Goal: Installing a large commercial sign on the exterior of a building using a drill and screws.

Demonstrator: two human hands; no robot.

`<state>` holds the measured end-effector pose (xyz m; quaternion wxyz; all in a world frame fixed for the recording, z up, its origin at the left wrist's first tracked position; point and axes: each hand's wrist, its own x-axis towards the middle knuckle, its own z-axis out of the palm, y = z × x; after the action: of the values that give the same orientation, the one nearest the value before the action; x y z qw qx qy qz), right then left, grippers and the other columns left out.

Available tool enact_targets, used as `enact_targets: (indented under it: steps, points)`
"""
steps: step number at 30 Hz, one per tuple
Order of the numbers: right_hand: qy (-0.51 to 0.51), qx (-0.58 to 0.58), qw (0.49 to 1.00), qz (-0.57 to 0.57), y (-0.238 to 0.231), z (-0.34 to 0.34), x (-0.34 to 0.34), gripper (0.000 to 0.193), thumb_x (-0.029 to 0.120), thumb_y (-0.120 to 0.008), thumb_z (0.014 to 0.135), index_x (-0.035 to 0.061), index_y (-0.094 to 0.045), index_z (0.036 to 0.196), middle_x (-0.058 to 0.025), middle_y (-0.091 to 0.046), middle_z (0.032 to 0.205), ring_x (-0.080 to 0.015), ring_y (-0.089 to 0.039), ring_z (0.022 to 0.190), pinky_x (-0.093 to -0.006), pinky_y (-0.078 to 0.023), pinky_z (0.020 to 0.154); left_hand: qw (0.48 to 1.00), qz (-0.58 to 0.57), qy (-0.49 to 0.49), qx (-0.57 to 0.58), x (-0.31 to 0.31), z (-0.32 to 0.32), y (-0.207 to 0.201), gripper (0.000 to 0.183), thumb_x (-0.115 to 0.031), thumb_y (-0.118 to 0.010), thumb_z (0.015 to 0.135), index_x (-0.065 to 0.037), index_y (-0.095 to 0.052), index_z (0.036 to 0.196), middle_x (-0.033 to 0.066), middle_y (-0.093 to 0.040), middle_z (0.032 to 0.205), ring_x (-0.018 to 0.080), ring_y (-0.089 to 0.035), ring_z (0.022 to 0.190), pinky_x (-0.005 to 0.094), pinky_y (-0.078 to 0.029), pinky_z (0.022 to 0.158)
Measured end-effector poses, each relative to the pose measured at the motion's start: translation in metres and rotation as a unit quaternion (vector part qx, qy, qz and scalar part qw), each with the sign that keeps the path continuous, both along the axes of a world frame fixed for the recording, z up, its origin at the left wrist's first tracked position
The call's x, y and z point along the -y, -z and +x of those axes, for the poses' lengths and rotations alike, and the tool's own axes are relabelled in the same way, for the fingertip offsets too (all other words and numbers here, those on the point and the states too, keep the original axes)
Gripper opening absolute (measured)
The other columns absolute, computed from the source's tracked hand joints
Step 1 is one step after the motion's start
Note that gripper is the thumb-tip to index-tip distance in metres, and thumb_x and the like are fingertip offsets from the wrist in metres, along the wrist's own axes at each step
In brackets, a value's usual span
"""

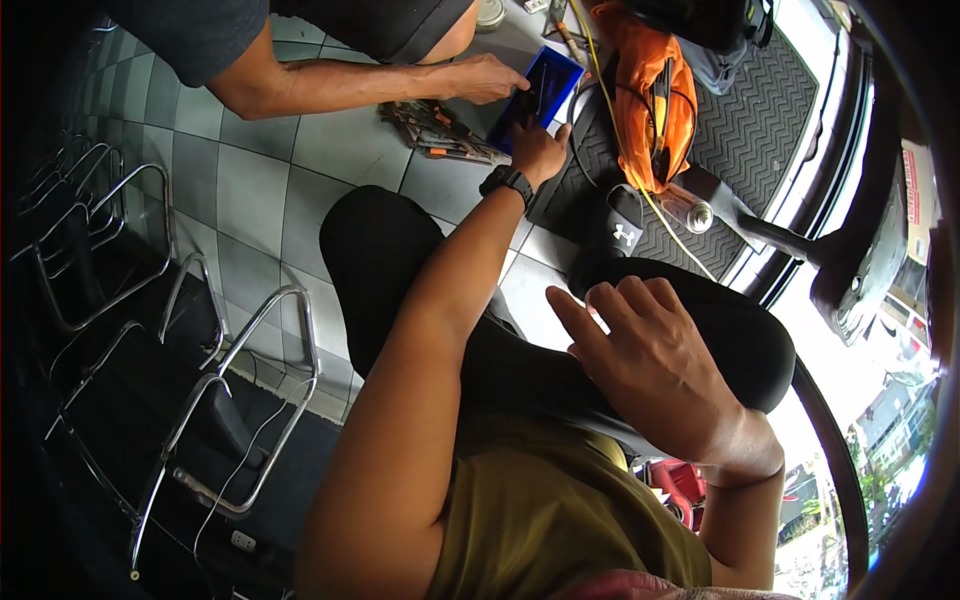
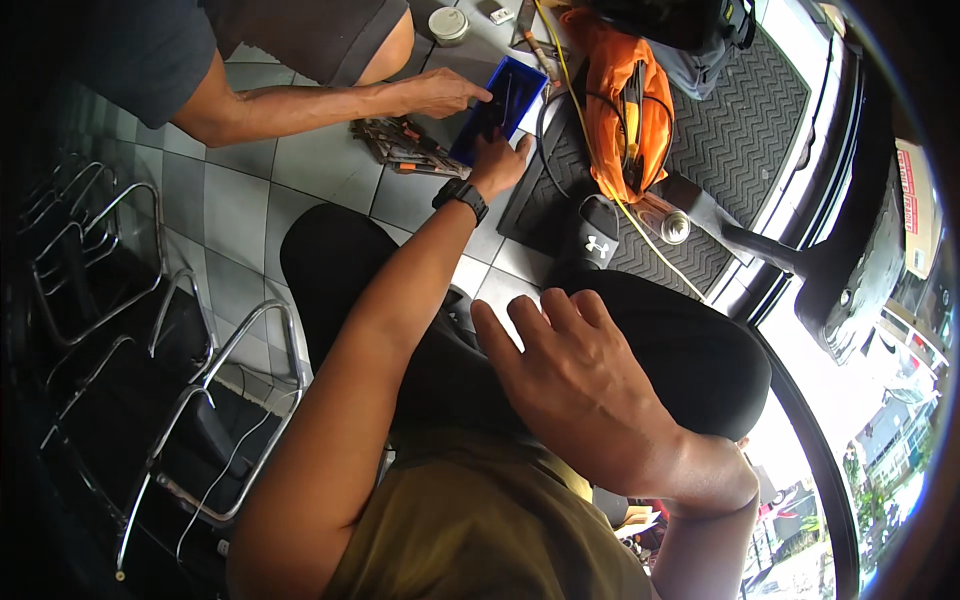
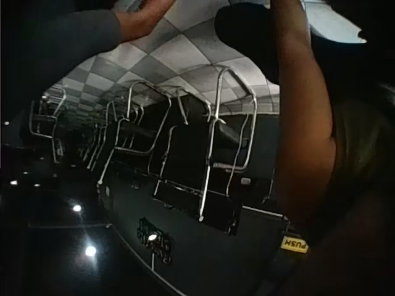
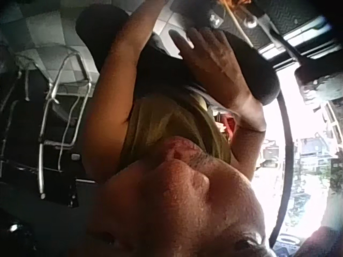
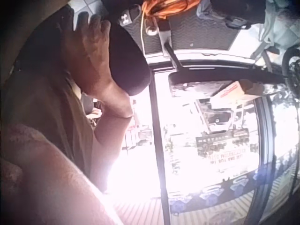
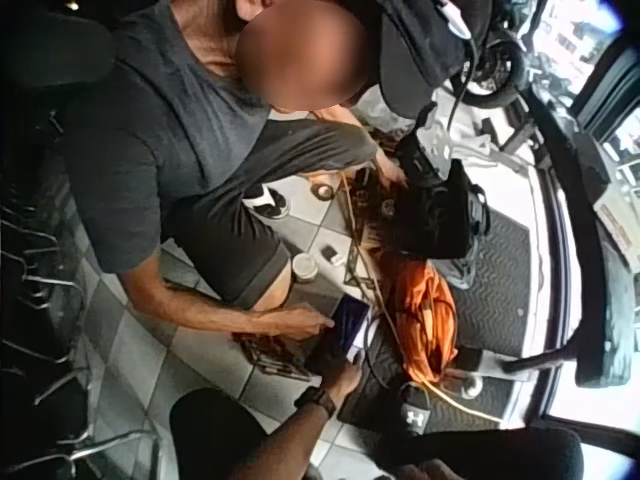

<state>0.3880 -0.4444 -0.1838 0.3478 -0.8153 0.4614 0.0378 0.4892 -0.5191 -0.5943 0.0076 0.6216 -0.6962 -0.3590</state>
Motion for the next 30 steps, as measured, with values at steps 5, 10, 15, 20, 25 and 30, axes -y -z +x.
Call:
enact_targets:
  steps: [5,10,15,20,25,30]
  points:
    - [-0.008,-0.001,1.000,-0.003,-0.003,0.000,0.001,0.048,0.005,-0.062,0.082,-0.0010,-0.060,0.130,-0.0080,-0.055,0.094,-0.0206,-0.054,0.088,-0.0326,-0.044,0.079,0.982,0.151,-0.065,-0.089,0.016,0.010,-0.008,0.092,-0.068,-0.048,0.093,0.014,-0.051,0.135,0.0345,-0.045,0.146,0.0480,-0.047,0.132,0.0478,-0.038,0.112]
    - [-0.001,0.004,1.000,-0.006,0.001,0.000,-0.002,0.049,0.005,-0.062,0.082,-0.0005,-0.060,0.131,-0.0075,-0.055,0.094,-0.0202,-0.053,0.088,-0.0324,-0.044,0.078,0.986,0.146,-0.054,-0.059,0.027,0.005,-0.017,0.095,-0.069,-0.049,0.091,0.015,-0.048,0.134,0.0354,-0.052,0.137,0.0468,-0.050,0.129,0.0486,-0.040,0.110]
    - [-0.012,-0.007,1.000,0.001,0.000,0.003,-0.002,0.049,0.004,-0.062,0.082,0.0001,-0.059,0.131,-0.0072,-0.053,0.093,-0.0200,-0.052,0.087,-0.0325,-0.043,0.078,0.955,0.048,-0.222,-0.191,0.039,0.008,0.022,0.070,-0.050,-0.066,0.091,0.013,-0.053,0.120,0.0351,-0.062,0.117,0.0464,-0.061,0.114,0.0487,-0.049,0.098]
    - [-0.014,-0.006,1.000,0.007,0.002,0.002,-0.005,0.048,0.004,-0.062,0.082,0.0004,-0.059,0.130,-0.0076,-0.053,0.093,-0.0204,-0.052,0.087,-0.0327,-0.043,0.077,0.948,-0.048,-0.284,-0.133,0.037,-0.012,0.031,0.061,-0.042,-0.065,0.092,0.012,-0.054,0.118,0.0338,-0.064,0.116,0.0485,-0.064,0.106,0.0488,-0.053,0.090]
    - [-0.022,-0.012,0.999,0.029,0.002,0.004,-0.003,0.044,0.005,-0.062,0.086,0.0004,-0.059,0.130,-0.0077,-0.053,0.092,-0.0210,-0.052,0.087,-0.0333,-0.043,0.078,0.950,0.044,-0.306,-0.054,0.044,-0.021,0.035,0.052,-0.039,-0.063,0.092,0.012,-0.064,0.101,0.0347,-0.068,0.096,0.0475,-0.068,0.095,0.0511,-0.056,0.081]
    - [-0.025,-0.012,0.999,0.034,0.004,0.003,-0.003,0.042,0.009,-0.064,0.090,0.0009,-0.058,0.130,-0.0073,-0.052,0.093,-0.0208,-0.051,0.088,-0.0339,-0.042,0.078,0.955,0.069,-0.284,-0.041,0.057,-0.018,0.033,0.050,-0.041,-0.060,0.092,0.007,-0.070,0.102,0.0314,-0.069,0.102,0.0465,-0.068,0.098,0.0501,-0.056,0.084]
